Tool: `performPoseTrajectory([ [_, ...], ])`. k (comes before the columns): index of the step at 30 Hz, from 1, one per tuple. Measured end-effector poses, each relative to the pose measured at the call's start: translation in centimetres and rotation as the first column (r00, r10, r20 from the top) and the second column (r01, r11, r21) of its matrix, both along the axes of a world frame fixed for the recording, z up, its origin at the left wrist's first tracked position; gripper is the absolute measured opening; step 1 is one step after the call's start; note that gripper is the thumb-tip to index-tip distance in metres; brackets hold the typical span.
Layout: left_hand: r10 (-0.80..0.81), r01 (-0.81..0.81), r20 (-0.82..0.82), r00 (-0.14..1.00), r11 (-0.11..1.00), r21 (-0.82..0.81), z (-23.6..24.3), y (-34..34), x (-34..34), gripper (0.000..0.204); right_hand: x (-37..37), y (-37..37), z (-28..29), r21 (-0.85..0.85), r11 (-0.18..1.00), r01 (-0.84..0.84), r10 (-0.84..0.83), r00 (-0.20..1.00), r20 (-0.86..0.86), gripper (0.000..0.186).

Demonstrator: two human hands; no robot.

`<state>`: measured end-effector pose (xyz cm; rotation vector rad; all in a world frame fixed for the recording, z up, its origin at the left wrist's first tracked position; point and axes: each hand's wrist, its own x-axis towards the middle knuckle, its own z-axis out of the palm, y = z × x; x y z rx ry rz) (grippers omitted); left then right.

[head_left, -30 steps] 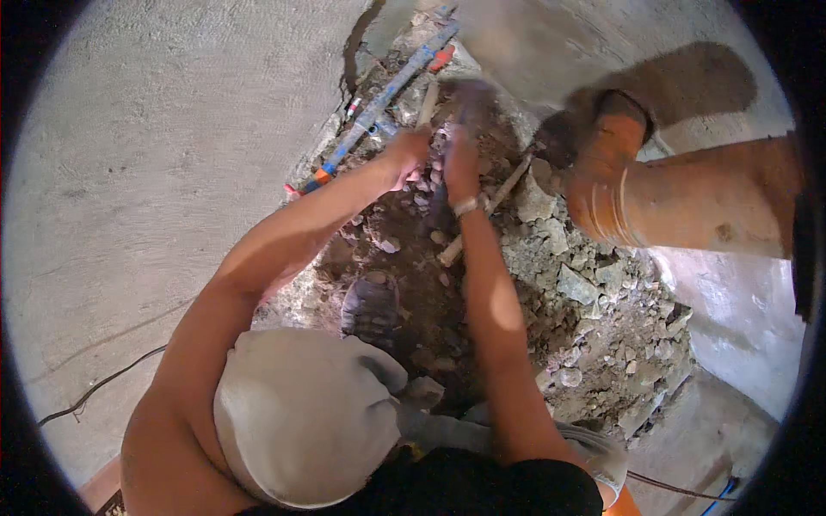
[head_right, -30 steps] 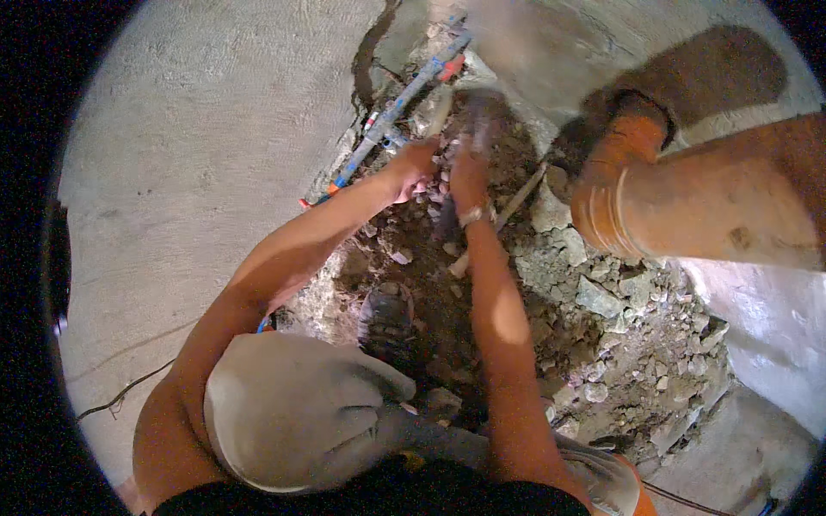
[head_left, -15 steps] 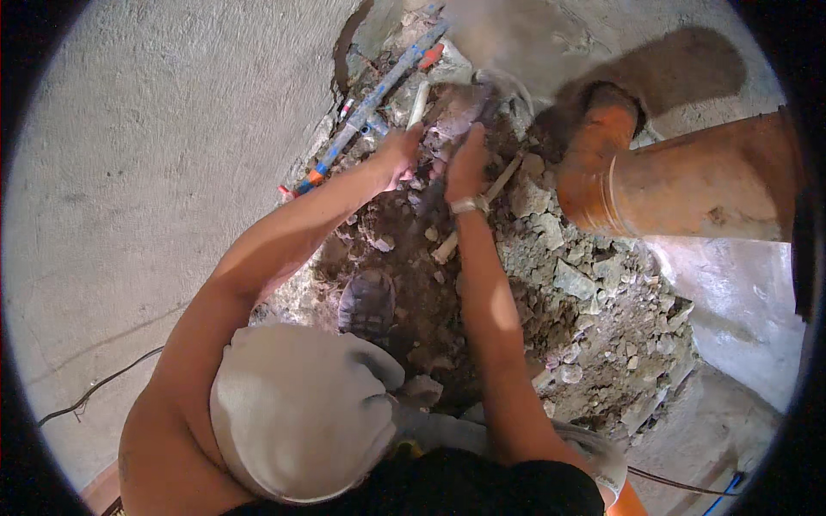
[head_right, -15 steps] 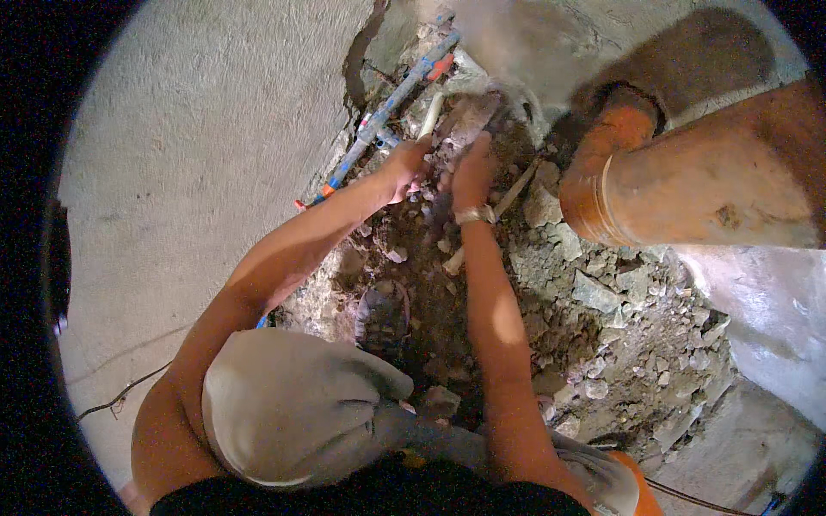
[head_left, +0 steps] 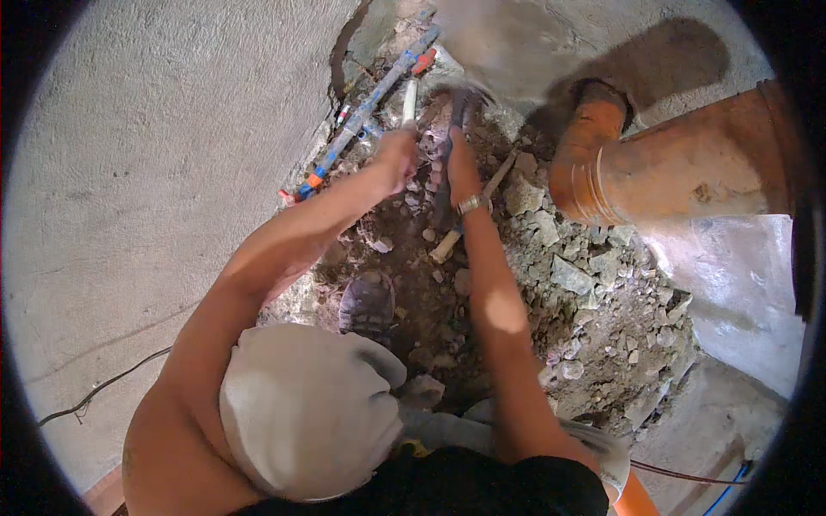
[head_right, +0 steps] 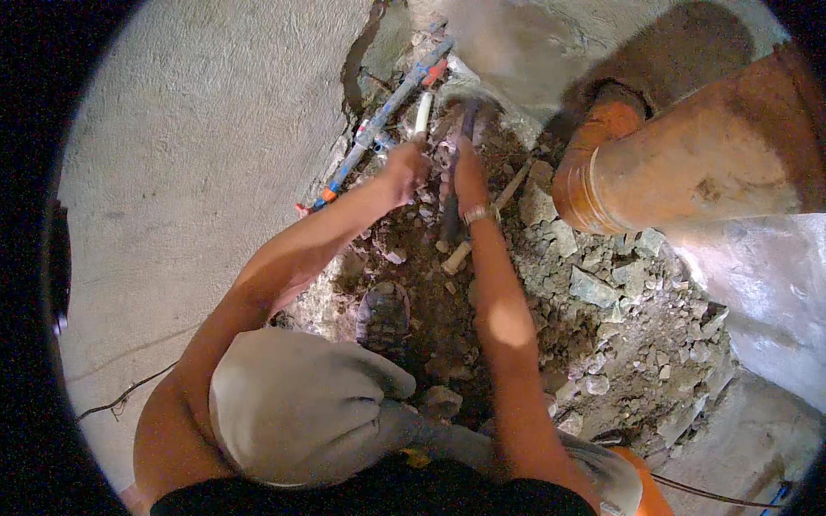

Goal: Hammer out debris from around plumbing pipes in a wall.

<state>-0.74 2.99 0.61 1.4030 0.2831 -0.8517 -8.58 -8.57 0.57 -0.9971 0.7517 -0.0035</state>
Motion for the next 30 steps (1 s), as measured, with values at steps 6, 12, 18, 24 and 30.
performPoseTrajectory([
  [6,-0.200,-0.096,0.476,0.857,0.844,0.528,-2.4,-1.7,-1.8,0.048,-3.0,0.1,-0.6,-0.046,0.999,0.029,-0.032,0.997,-0.069,0.048],
  [12,-0.373,0.148,0.466,0.802,0.881,0.450,0.6,0.8,-3.4,0.036,-3.2,0.4,-1.9,-0.083,0.993,0.087,-0.092,0.994,-0.054,0.047],
  [18,-0.291,0.227,0.158,0.944,0.916,0.331,1.6,0.3,1.0,0.042,-3.0,1.7,0.2,-0.094,0.986,0.141,-0.148,0.986,-0.071,0.046],
  [24,-0.429,0.249,0.308,0.849,0.840,0.482,0.2,0.5,2.8,0.047,-2.3,3.0,3.8,-0.370,0.914,0.167,-0.128,0.984,0.126,0.057],
  [30,-0.652,0.341,0.350,0.672,0.692,0.636,1.8,-0.2,2.2,0.035,2.0,3.5,0.2,-0.537,0.813,0.225,-0.205,0.974,0.097,0.049],
])
